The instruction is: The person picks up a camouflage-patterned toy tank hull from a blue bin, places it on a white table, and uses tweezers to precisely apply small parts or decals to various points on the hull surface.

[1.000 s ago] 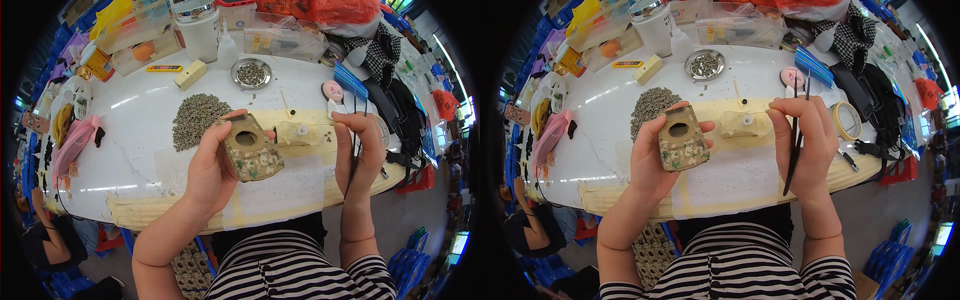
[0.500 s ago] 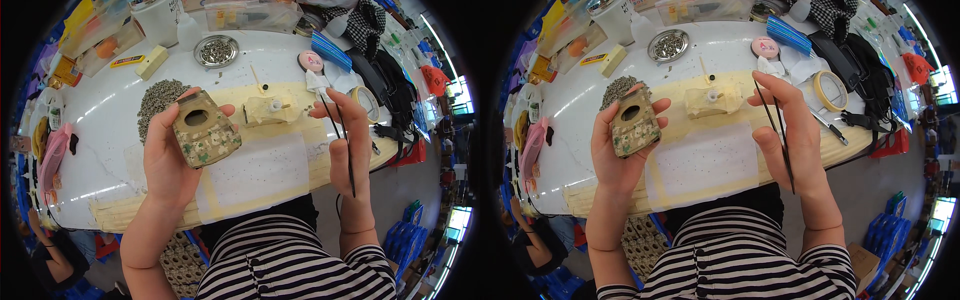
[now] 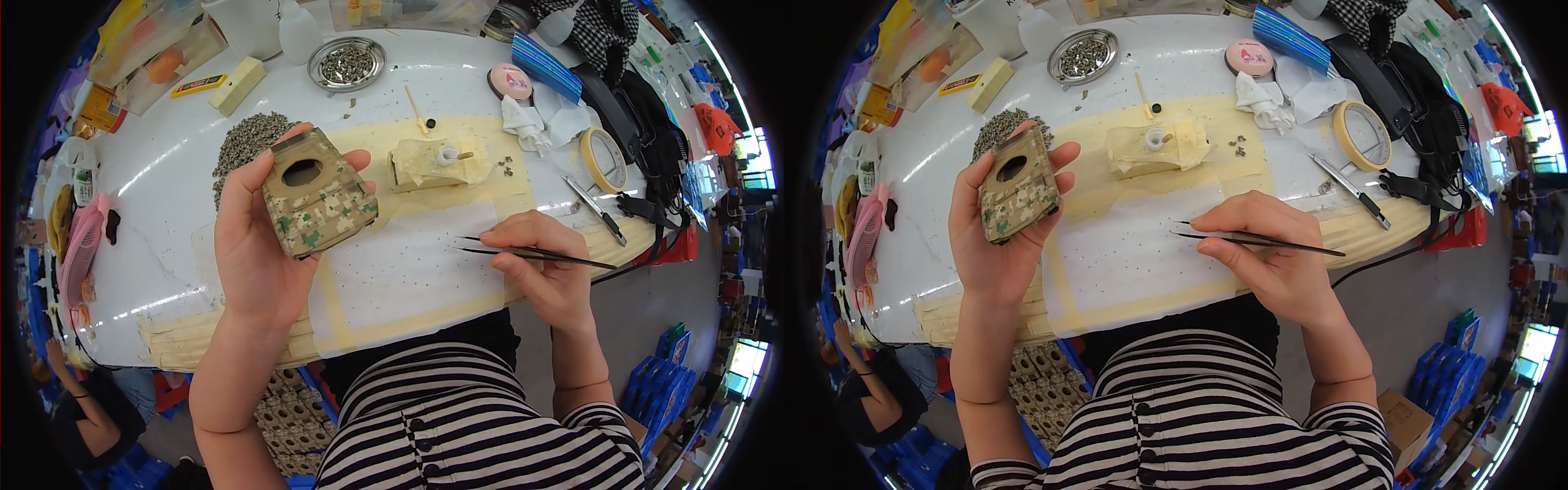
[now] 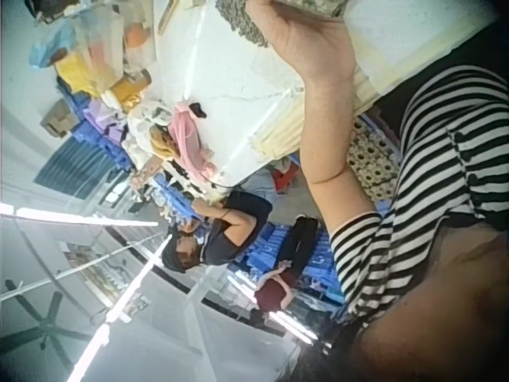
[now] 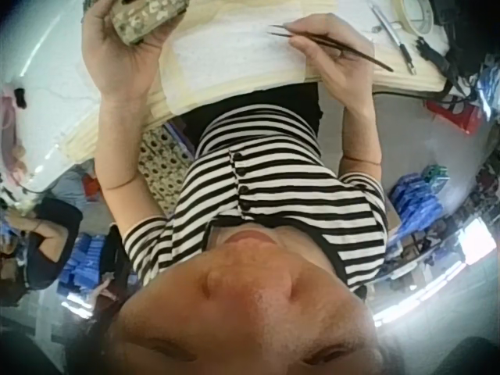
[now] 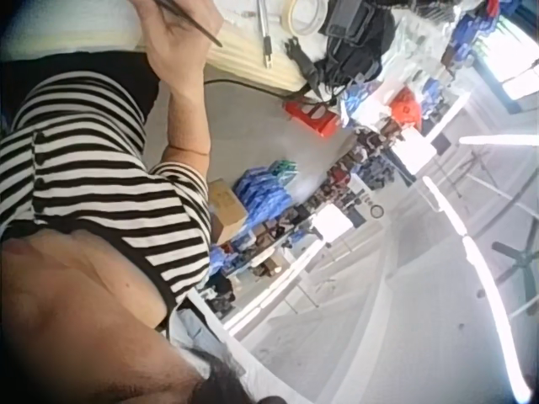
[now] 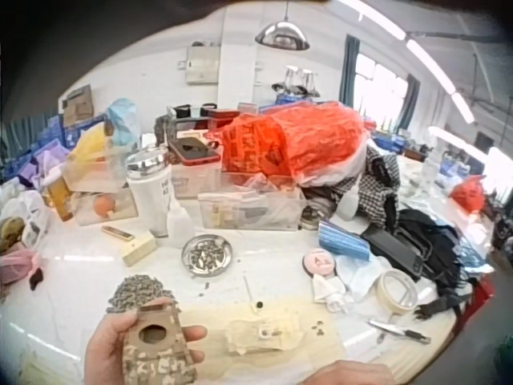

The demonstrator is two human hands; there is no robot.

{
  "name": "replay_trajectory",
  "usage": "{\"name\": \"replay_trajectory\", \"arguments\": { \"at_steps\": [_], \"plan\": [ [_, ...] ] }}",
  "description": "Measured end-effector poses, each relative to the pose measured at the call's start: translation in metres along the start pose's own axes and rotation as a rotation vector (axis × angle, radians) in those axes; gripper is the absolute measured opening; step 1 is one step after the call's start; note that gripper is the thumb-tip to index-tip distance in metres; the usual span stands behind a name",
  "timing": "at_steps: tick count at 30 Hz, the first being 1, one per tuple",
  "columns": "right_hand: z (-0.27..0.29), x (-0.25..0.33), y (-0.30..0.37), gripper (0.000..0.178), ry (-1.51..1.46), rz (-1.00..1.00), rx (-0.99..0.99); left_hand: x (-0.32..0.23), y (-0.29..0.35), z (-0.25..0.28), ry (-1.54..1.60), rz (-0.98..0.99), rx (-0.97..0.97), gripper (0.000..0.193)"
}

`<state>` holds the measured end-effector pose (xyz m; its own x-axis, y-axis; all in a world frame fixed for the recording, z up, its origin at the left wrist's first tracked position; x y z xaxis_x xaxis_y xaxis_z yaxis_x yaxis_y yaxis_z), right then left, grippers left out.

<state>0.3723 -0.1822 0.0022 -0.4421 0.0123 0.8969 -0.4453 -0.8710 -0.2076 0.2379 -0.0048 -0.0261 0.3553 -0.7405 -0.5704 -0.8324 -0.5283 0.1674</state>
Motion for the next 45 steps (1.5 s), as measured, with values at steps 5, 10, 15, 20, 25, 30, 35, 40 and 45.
{"name": "replay_trajectory", "arguments": {
  "at_steps": [5, 10, 15, 20, 25, 30, 35, 40, 45],
  "plan": [
    [-0.002, -0.014, 0.005, 0.011, -0.141, -0.125, -0.148, -0.002, 0.001, 0.0, -0.122, -0.05, -0.09, 0.05],
    [-0.009, -0.018, 0.008, 0.012, -0.167, -0.126, -0.214, -0.001, 0.0, -0.001, -0.098, -0.043, -0.082, 0.051],
    [-0.015, -0.02, 0.008, 0.012, -0.103, -0.116, -0.225, -0.002, 0.001, -0.001, -0.096, -0.047, -0.066, 0.052],
    [-0.015, -0.02, 0.009, 0.012, -0.078, -0.1, -0.226, -0.001, 0.001, -0.001, -0.086, -0.043, -0.066, 0.051],
    [-0.016, -0.019, 0.008, 0.011, -0.035, -0.079, -0.218, -0.001, 0.001, -0.002, -0.084, -0.042, -0.054, 0.051],
    [-0.016, -0.019, 0.008, 0.011, -0.042, -0.089, -0.226, -0.001, 0.001, -0.001, -0.081, -0.039, -0.067, 0.051],
    [-0.016, -0.019, 0.008, 0.011, -0.007, -0.082, -0.212, -0.001, 0.001, 0.0, -0.063, -0.038, -0.08, 0.051],
    [-0.015, -0.019, 0.008, 0.011, -0.047, -0.066, -0.234, -0.001, 0.001, -0.001, -0.064, -0.037, -0.059, 0.051],
    [-0.016, -0.019, 0.009, 0.011, -0.031, -0.074, -0.235, -0.001, 0.001, -0.002, -0.071, -0.033, -0.056, 0.052]
  ]
}}
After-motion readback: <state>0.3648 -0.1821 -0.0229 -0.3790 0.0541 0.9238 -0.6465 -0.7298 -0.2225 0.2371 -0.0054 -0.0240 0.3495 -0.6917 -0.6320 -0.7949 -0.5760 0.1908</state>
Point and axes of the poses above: each hand's wrist, its own y-axis away from the middle knuckle, its own z-axis out of the back of the hand, x = y × z, the point moved 9 cm from there along -y, towards the middle knuckle, and after that the axes turned 1 degree about -z, right-handed, at the moved point
